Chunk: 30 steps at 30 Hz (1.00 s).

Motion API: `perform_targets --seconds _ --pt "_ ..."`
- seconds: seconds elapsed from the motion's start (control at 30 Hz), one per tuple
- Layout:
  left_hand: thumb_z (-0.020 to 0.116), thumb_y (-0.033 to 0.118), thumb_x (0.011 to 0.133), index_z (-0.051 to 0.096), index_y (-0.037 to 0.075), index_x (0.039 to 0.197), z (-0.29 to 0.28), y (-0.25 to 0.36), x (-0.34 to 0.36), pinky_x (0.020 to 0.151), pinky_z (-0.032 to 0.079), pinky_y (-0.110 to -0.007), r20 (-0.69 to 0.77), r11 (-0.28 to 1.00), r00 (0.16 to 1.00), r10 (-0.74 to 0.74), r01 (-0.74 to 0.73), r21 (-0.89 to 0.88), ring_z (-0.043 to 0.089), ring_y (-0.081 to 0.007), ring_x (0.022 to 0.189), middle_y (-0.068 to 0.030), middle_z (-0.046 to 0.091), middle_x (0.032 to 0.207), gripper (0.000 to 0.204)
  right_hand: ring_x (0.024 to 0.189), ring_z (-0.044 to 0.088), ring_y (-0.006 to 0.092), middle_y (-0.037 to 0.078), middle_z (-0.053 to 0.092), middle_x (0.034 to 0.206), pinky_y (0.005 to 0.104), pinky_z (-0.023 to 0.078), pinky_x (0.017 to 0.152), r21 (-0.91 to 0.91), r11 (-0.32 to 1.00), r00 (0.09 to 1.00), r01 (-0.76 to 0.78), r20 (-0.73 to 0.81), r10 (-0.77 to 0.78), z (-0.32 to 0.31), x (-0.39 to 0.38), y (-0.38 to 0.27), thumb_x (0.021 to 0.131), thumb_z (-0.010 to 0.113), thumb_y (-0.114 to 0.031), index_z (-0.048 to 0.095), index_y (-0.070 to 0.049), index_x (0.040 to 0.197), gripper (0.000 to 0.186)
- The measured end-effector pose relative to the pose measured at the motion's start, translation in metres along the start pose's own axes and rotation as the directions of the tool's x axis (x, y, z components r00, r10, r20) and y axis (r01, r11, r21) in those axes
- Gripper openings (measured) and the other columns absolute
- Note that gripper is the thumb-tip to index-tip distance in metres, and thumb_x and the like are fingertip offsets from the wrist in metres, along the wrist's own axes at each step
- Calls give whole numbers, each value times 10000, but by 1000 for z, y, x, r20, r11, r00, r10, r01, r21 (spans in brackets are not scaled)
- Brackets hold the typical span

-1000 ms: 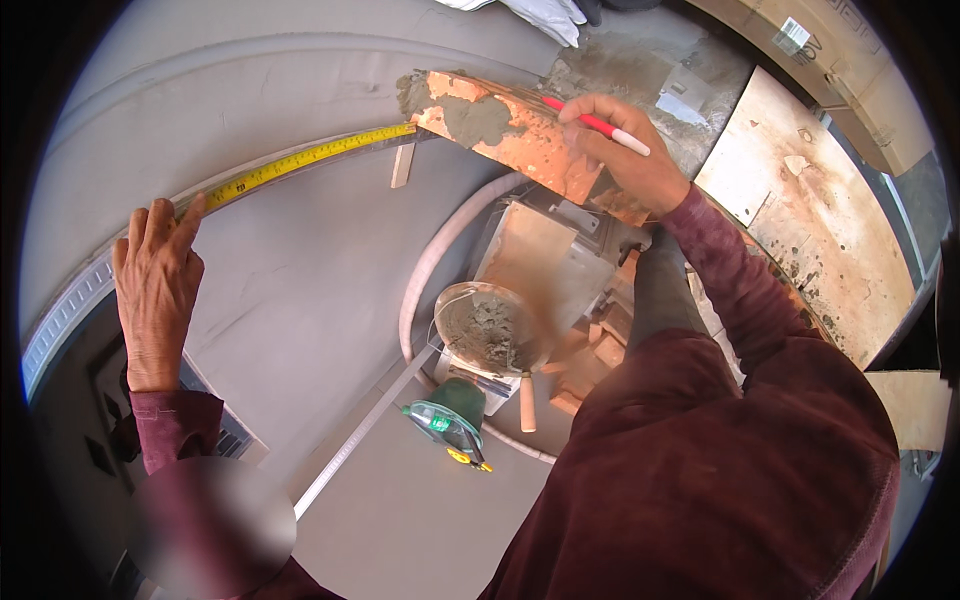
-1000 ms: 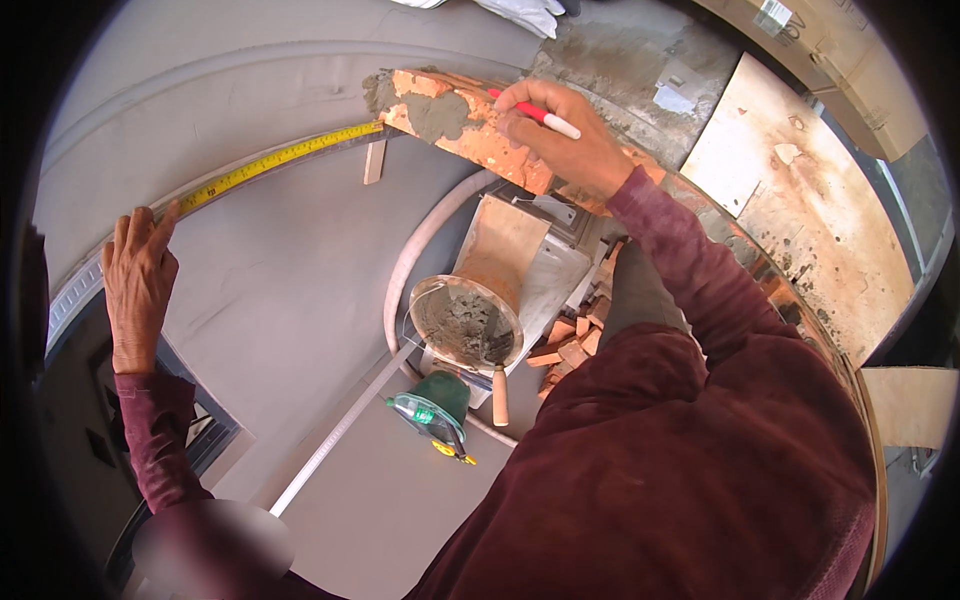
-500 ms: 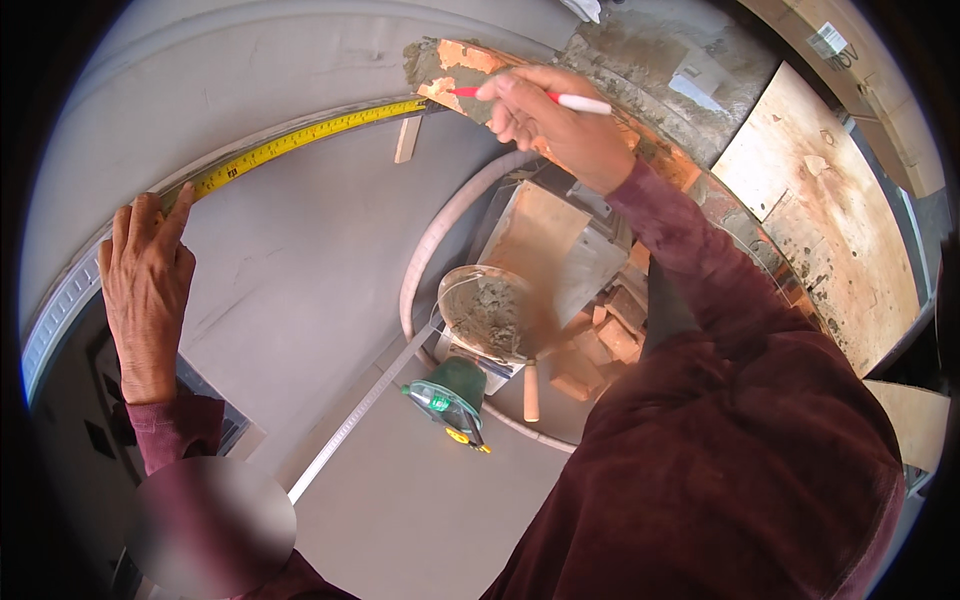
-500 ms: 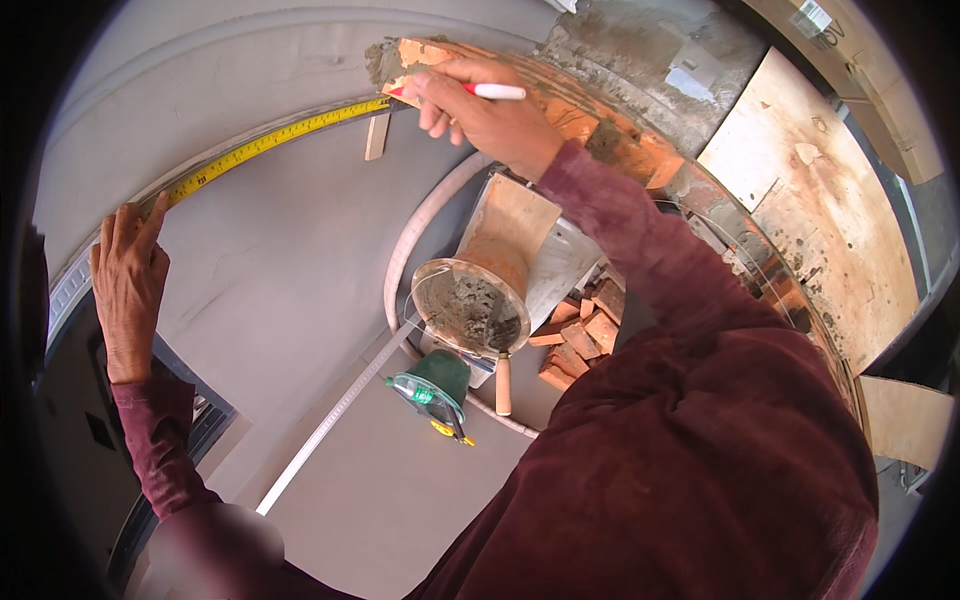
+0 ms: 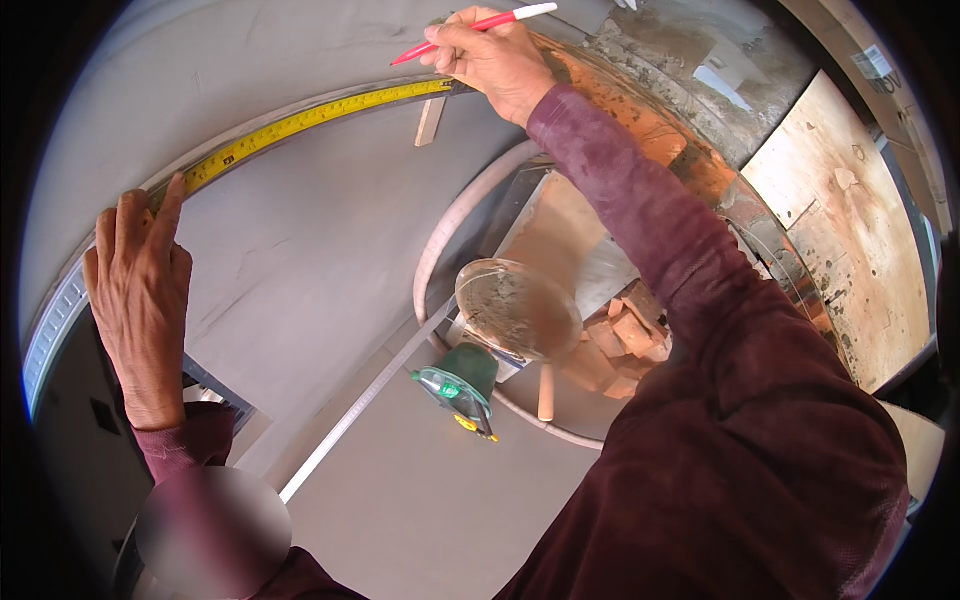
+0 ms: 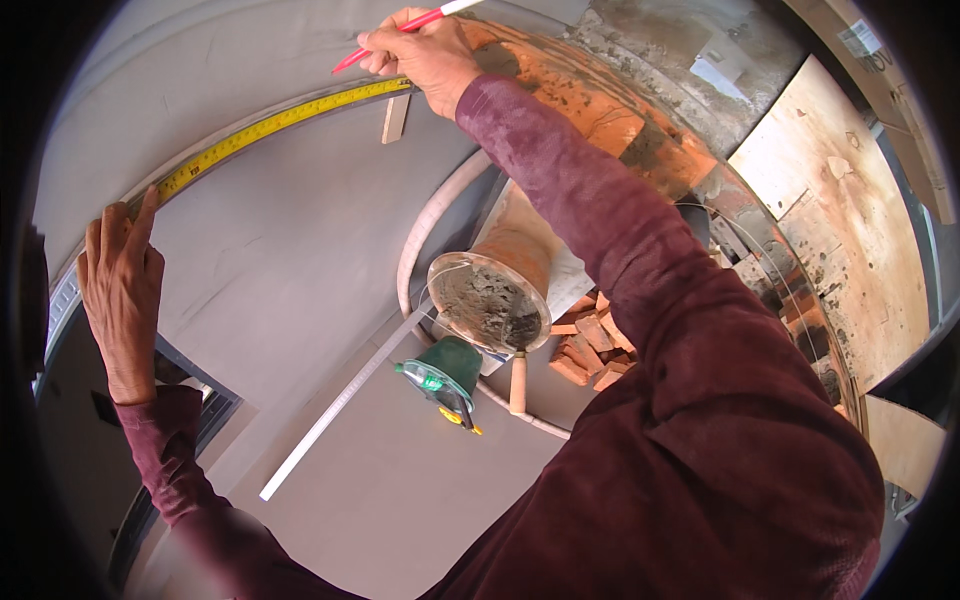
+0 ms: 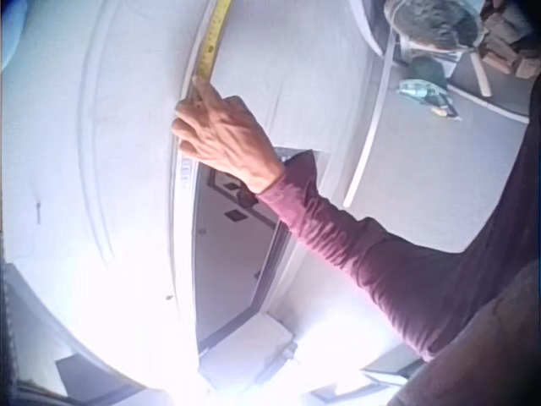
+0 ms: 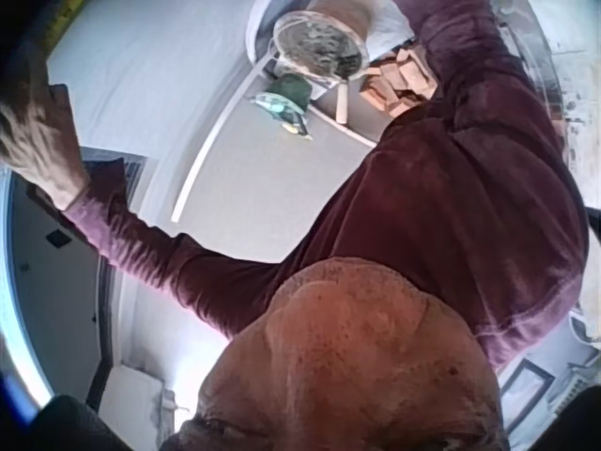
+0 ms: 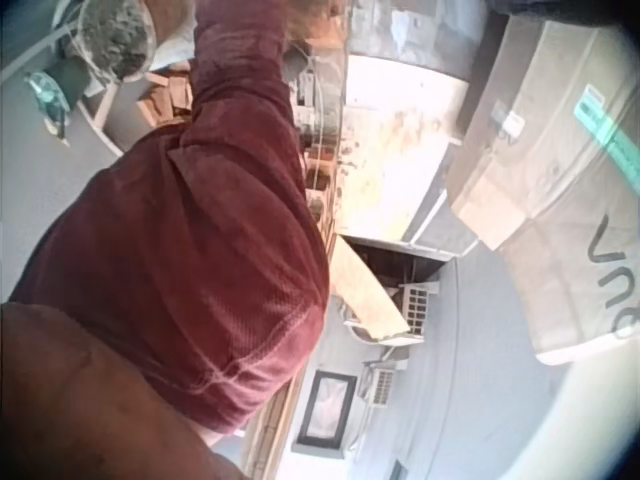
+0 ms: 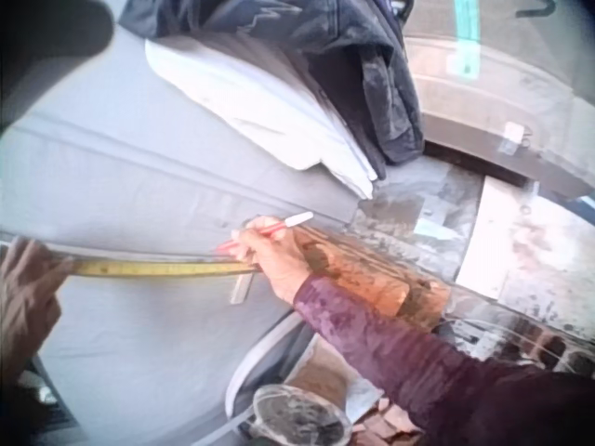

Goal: The person applies mortar to bricks and positions them on a wall, then uses a tape measure and a pen to mark a curve on an adjacent surface.

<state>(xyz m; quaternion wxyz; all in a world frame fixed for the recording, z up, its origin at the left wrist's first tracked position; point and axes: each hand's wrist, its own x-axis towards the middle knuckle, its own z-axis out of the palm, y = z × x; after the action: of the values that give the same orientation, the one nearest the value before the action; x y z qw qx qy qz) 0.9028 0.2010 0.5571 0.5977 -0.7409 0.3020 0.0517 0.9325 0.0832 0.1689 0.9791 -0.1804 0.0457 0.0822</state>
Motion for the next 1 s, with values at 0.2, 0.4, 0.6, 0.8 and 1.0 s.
perform_targets --seconds 0.2,0.4,0.6,0.8,1.0 --pt "700 -2 799 616 219 1381 6 1 -5 967 484 -336 9 998 1000 5 -6 59 540 -179 1148 -14 588 1182 628 790 685 184 67 659 769 297 558 764 125 992 999 -14 -45 20 17 7 1 919 632 -62 625 -40 841 82" --pt "684 -2 822 600 237 1402 16 -1 -9 1000 486 -349 16 993 1000 -3 1 115 541 -188 1189 -23 594 1228 633 838 684 158 80 693 862 277 552 747 -215 975 994 59 -77 -77 6 7 17 901 637 -70 606 -52 881 41" --pt "683 -1 828 600 241 1401 16 -3 -7 1006 501 -350 -9 990 1000 13 -11 142 564 -193 1177 -24 600 1222 627 805 673 137 61 701 831 263 548 701 -108 992 984 68 -156 -85 0 0 34 892 679 -148 629 -41 894 118" --pt "688 3 838 586 267 1411 23 -7 -10 979 519 -340 -11 991 1000 21 -19 134 574 -182 1167 -11 605 1218 639 782 684 123 57 716 835 281 574 732 -375 927 964 -8 -248 -92 -8 -7 40 883 683 -202 693 -35 902 168" --pt "690 7 847 572 278 1424 28 -7 -14 999 511 -347 -34 988 999 20 -15 153 568 -183 1186 -10 604 1231 648 833 694 141 87 709 897 288 595 776 -277 957 959 -88 -283 6 -5 -14 48 873 685 -134 679 -15 926 131"
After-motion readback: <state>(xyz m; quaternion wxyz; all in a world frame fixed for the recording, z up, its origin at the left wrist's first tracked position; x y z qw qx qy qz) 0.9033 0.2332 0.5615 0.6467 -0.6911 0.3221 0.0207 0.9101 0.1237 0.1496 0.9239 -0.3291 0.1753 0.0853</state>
